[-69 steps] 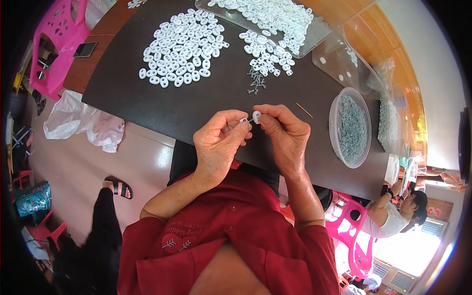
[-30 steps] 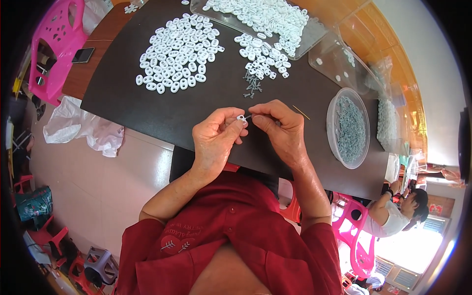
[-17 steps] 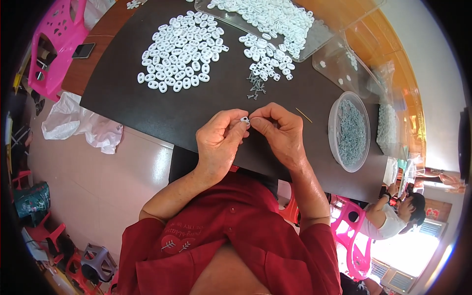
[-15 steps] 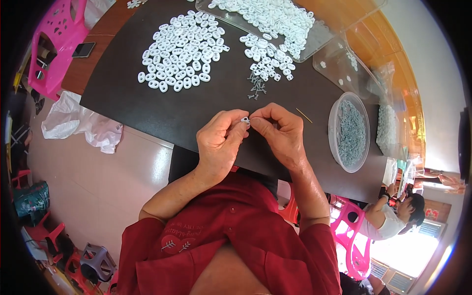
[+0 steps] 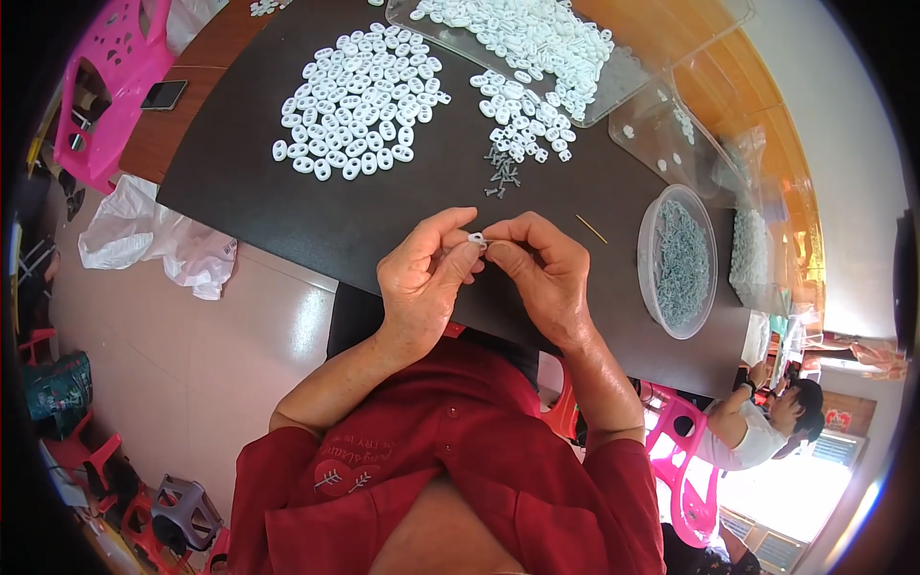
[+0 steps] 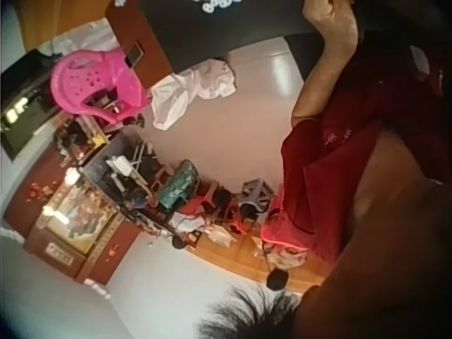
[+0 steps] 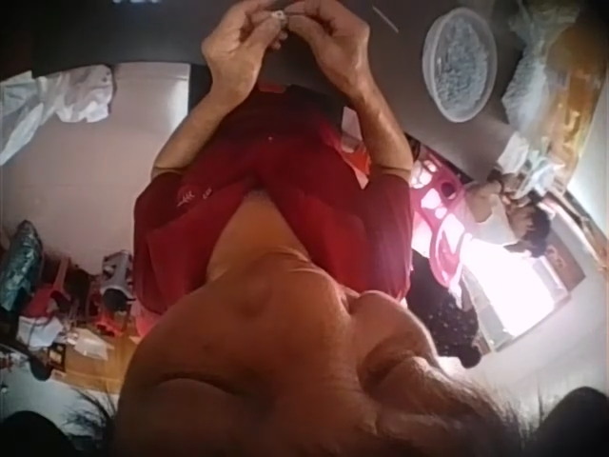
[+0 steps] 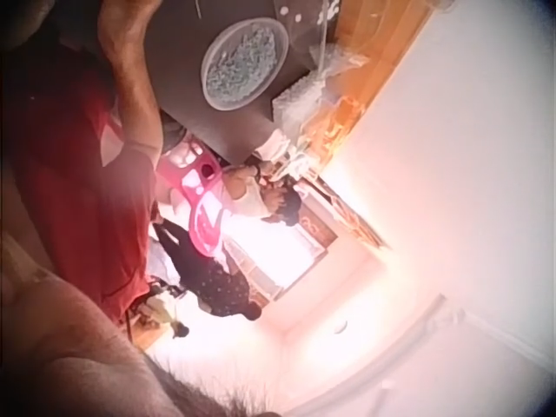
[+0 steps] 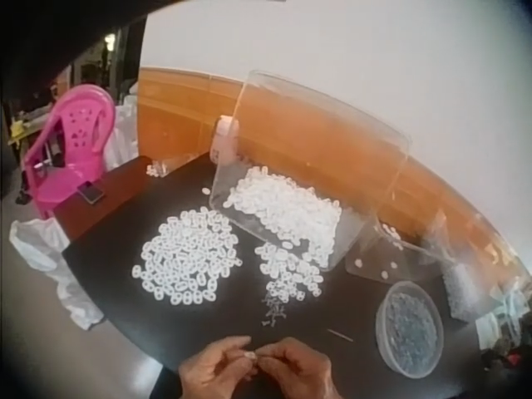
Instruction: Manually assemble small white plastic components by inserting tiny metal pins.
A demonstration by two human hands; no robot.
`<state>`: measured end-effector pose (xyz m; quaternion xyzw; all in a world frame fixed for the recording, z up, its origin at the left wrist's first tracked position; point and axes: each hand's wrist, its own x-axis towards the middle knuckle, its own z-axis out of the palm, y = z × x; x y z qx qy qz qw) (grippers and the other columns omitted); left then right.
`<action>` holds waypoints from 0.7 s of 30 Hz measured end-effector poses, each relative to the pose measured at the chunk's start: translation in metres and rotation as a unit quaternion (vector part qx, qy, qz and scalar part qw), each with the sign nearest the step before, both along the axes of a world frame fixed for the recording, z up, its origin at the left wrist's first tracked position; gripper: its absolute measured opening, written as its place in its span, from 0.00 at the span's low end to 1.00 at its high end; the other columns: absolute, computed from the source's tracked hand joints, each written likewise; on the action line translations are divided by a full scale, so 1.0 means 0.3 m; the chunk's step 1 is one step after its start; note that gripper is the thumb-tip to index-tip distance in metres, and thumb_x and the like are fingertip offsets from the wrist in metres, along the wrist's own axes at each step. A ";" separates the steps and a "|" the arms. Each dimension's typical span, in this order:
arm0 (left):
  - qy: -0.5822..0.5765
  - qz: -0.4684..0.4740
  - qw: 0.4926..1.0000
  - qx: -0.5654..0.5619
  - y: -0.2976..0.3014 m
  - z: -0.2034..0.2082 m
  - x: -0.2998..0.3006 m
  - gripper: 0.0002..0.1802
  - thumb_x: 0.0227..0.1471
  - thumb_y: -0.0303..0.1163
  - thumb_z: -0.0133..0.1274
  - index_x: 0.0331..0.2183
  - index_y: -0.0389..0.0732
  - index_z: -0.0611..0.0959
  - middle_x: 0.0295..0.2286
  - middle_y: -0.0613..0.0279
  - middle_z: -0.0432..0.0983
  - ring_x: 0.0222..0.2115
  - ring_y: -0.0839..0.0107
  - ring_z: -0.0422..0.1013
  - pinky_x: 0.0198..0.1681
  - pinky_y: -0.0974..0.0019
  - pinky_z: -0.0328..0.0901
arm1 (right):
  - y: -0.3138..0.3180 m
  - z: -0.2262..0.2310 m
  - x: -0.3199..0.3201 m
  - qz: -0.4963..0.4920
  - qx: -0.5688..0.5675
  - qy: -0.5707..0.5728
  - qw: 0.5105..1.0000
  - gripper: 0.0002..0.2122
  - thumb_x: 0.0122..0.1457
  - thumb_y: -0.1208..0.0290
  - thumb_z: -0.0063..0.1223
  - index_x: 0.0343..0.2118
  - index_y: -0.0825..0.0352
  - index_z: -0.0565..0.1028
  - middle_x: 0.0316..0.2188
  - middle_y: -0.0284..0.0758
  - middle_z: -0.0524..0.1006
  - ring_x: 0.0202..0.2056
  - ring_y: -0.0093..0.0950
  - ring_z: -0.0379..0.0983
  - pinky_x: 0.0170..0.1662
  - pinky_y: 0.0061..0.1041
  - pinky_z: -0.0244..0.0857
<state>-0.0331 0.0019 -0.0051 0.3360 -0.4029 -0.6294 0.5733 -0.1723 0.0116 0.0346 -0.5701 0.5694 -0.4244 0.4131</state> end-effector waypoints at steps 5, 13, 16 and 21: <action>-0.134 0.046 0.978 -0.150 -0.003 -0.026 0.015 0.10 0.52 0.18 0.51 0.39 0.31 0.77 0.30 0.61 0.75 0.28 0.78 0.71 0.31 0.76 0.68 | 0.014 0.036 0.009 -0.003 -0.008 -0.016 1.000 0.06 0.55 0.82 0.52 0.35 0.74 0.74 0.29 0.31 0.75 0.32 0.17 0.69 0.37 0.16 0.64; -0.236 0.154 0.890 -0.358 -0.027 0.010 0.029 0.11 0.43 0.13 0.56 0.33 0.30 0.77 0.28 0.52 0.76 0.25 0.63 0.73 0.27 0.70 0.68 | 0.036 0.054 0.024 0.004 -0.110 0.045 0.993 0.06 0.51 0.84 0.55 0.33 0.74 0.74 0.28 0.32 0.75 0.30 0.18 0.69 0.34 0.16 0.63; -0.234 0.160 0.875 -0.392 -0.029 0.014 0.028 0.12 0.41 0.12 0.56 0.32 0.30 0.76 0.28 0.50 0.76 0.25 0.61 0.73 0.27 0.68 0.69 | 0.031 0.047 0.024 0.018 -0.187 0.122 0.974 0.06 0.49 0.85 0.56 0.31 0.74 0.74 0.27 0.34 0.75 0.27 0.20 0.69 0.31 0.17 0.62; -0.237 0.157 0.869 -0.406 -0.026 0.019 0.027 0.13 0.39 0.11 0.56 0.32 0.30 0.76 0.28 0.49 0.76 0.25 0.60 0.74 0.26 0.67 0.69 | 0.012 0.033 0.015 0.037 -0.291 0.145 0.945 0.06 0.46 0.86 0.57 0.28 0.73 0.74 0.23 0.35 0.74 0.23 0.25 0.68 0.26 0.21 0.60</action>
